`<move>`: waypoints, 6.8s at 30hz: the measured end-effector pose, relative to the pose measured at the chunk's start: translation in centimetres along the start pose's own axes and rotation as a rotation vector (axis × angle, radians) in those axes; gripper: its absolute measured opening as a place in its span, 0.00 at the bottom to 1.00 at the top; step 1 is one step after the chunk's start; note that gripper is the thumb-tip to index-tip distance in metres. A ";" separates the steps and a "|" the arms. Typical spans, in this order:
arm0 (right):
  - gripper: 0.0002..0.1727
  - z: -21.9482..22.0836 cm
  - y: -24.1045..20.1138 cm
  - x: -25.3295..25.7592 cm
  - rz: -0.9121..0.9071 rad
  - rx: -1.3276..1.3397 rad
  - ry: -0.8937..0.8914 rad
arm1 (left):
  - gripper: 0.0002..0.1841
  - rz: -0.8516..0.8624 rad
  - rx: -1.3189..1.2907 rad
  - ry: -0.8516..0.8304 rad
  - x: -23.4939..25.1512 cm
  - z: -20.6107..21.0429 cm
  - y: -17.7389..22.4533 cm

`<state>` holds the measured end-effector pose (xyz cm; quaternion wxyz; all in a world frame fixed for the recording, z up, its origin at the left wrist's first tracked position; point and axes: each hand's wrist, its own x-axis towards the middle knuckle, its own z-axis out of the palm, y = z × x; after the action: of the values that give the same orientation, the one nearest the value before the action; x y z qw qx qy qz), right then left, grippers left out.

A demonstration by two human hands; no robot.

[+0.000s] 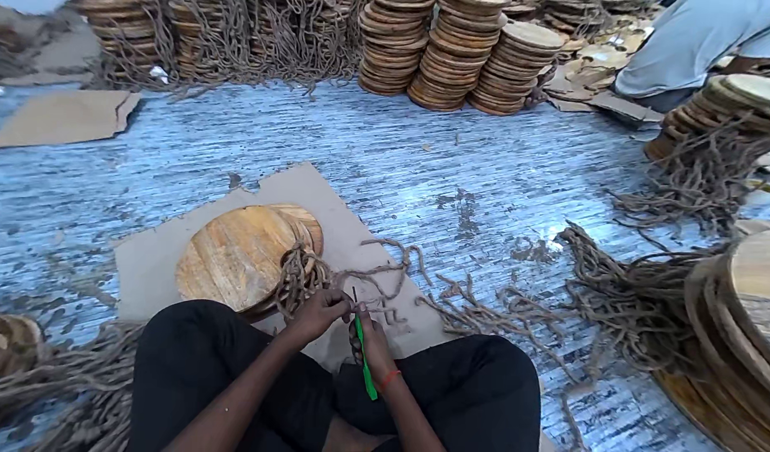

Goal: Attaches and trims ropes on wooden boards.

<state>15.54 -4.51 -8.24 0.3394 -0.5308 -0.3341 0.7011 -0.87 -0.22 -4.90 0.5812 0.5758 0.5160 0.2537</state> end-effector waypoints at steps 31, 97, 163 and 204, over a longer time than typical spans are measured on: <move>0.24 1.5 -0.6 -2.3 0.006 0.328 -0.089 | 0.18 0.074 -0.170 0.100 -0.2 2.8 -0.2; 0.22 -11.9 -4.1 1.3 0.009 0.145 0.515 | 0.19 -0.161 0.760 0.143 19.4 12.6 2.7; 0.33 -0.7 -1.1 -1.9 -0.072 0.285 -0.372 | 0.27 0.185 -0.322 -0.177 -0.8 0.2 -0.3; 0.21 6.3 -0.4 -5.2 0.098 0.543 0.136 | 0.25 0.288 0.538 0.236 1.1 1.9 -1.5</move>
<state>10.53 -9.25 -3.85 0.4563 -0.4819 -0.0843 0.7433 0.71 -0.28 -7.01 0.3026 0.7423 0.5417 0.2531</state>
